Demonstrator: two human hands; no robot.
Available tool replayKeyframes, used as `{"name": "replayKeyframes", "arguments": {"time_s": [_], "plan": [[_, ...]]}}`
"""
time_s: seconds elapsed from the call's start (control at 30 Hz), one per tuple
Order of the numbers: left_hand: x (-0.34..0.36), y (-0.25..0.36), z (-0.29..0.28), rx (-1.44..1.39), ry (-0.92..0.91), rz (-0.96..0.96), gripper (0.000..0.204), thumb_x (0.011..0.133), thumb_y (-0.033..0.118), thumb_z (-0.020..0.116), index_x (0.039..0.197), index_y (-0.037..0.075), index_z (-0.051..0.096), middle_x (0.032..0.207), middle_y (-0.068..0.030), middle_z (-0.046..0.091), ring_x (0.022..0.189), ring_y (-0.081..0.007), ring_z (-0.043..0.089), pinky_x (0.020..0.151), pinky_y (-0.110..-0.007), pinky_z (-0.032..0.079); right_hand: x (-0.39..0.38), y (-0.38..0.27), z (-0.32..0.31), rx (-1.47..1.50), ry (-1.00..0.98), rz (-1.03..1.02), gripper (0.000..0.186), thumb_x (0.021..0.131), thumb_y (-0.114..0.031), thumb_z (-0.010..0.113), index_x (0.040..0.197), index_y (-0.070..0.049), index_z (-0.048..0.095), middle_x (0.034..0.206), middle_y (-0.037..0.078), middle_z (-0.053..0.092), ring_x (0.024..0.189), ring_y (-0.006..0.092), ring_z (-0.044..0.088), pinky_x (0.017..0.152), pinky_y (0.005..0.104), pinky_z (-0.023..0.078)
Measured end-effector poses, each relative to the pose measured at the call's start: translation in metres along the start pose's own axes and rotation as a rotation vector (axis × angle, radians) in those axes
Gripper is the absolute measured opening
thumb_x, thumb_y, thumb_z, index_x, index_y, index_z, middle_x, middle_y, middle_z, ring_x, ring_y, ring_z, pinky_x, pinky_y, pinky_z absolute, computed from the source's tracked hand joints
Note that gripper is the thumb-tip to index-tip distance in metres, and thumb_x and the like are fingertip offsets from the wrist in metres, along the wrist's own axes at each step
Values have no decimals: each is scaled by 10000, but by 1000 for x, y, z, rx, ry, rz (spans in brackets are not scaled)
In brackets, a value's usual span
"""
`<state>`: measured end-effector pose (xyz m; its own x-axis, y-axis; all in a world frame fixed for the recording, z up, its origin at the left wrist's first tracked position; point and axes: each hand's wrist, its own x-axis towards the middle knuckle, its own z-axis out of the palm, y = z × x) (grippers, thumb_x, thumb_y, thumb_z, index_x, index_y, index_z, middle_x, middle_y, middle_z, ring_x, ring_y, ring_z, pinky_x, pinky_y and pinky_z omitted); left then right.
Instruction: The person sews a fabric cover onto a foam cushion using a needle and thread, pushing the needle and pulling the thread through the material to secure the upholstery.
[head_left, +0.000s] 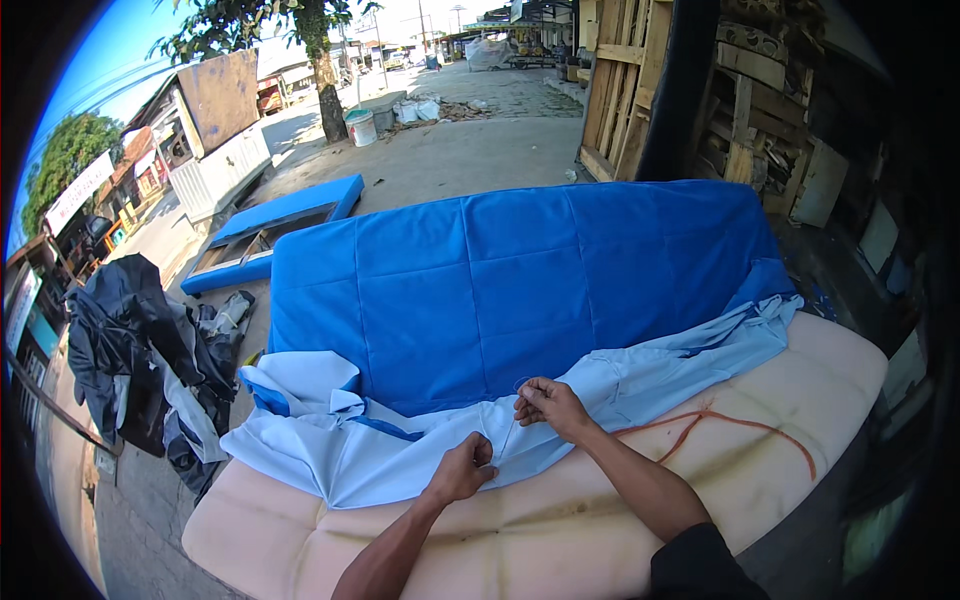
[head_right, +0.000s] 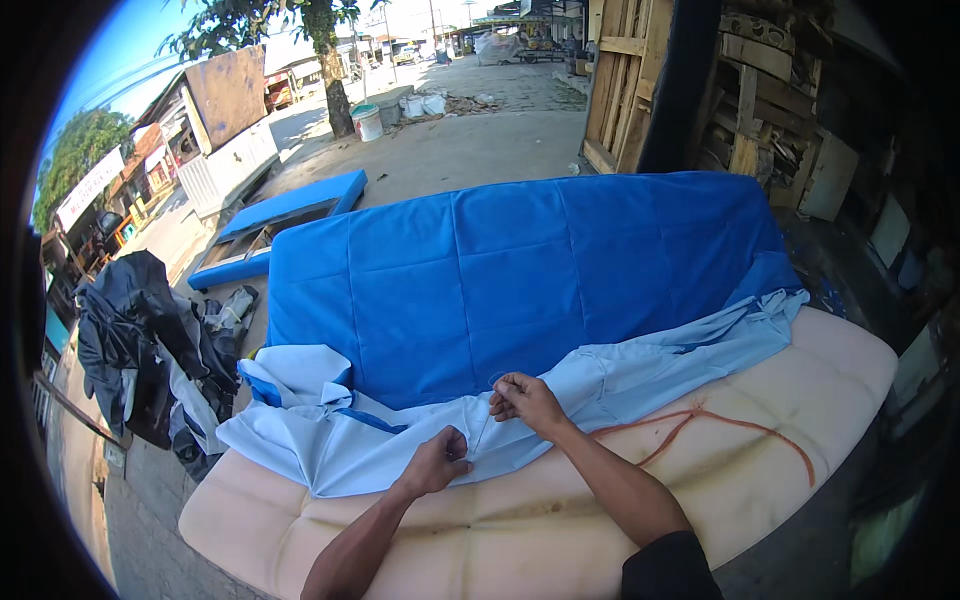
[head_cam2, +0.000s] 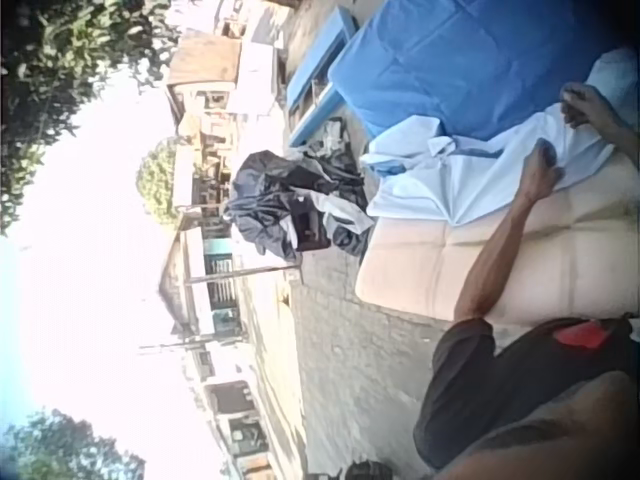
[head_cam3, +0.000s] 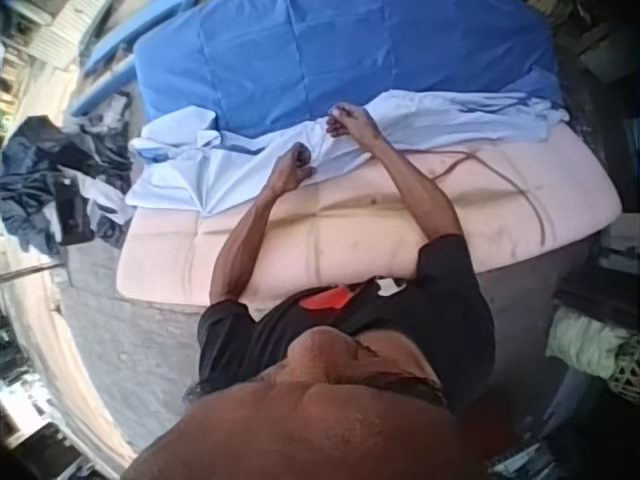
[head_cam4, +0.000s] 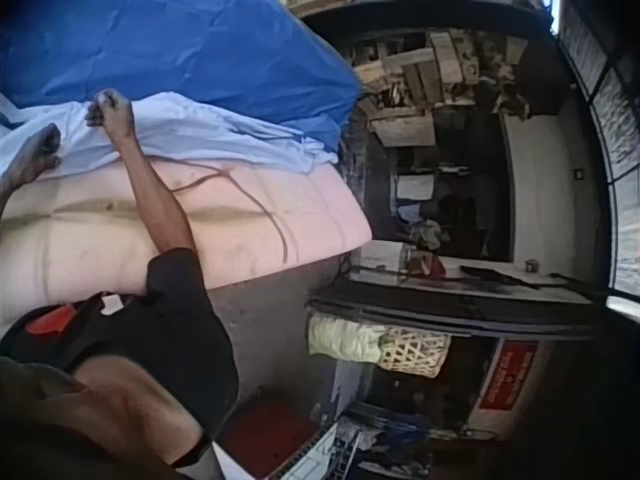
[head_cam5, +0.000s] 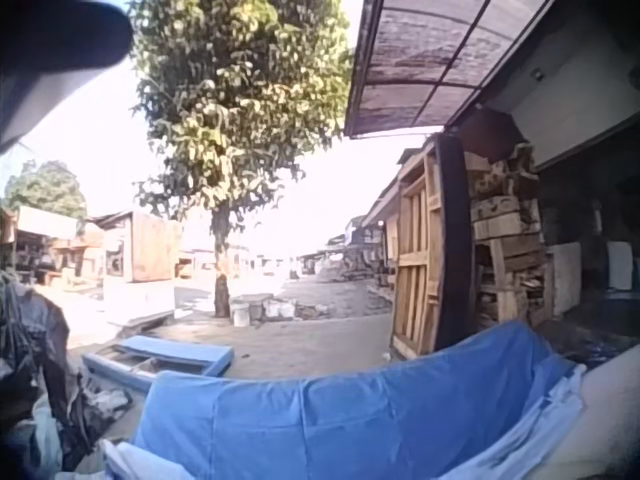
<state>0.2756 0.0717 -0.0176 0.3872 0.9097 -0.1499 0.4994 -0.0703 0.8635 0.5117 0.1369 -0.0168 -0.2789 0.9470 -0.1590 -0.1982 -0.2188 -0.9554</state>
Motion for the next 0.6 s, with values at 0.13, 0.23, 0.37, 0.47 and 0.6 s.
{"name": "replayKeyframes", "arguments": {"time_s": [0.13,0.23,0.37,0.47,0.6], "plan": [[3,-1,0,-72,2,38,315,767,57,770,918,34,495,792,-39,534,743,-157,504,732,-309,475,1,2,5,19,30,19,191,1048,-200,526,1076,-20,582,928,97,673,824,180,700,740,317,602],[3,-2,2,-103,-3,36,310,765,50,764,910,39,491,798,-38,526,752,-153,497,740,-305,471,1,3,4,43,43,36,187,1046,-200,530,1081,-24,579,928,97,674,824,181,701,742,318,602],[2,1,2,-105,-12,47,307,766,45,760,913,45,490,811,-36,527,768,-152,499,760,-301,472,3,7,3,46,56,48,180,1044,-198,534,1082,-28,579,928,96,674,825,180,701,743,314,603],[0,5,0,-105,-21,37,303,769,42,757,917,46,492,823,-34,533,779,-152,508,772,-300,476,4,9,3,40,51,49,179,1043,-201,536,1080,-31,579,930,94,675,826,178,701,742,310,601],[0,5,-1,-99,-28,33,302,771,39,755,922,47,493,832,-34,539,788,-152,517,779,-300,478,5,11,1,42,43,57,183,1043,-208,538,1082,-34,581,935,93,675,829,175,700,743,311,601]]}}
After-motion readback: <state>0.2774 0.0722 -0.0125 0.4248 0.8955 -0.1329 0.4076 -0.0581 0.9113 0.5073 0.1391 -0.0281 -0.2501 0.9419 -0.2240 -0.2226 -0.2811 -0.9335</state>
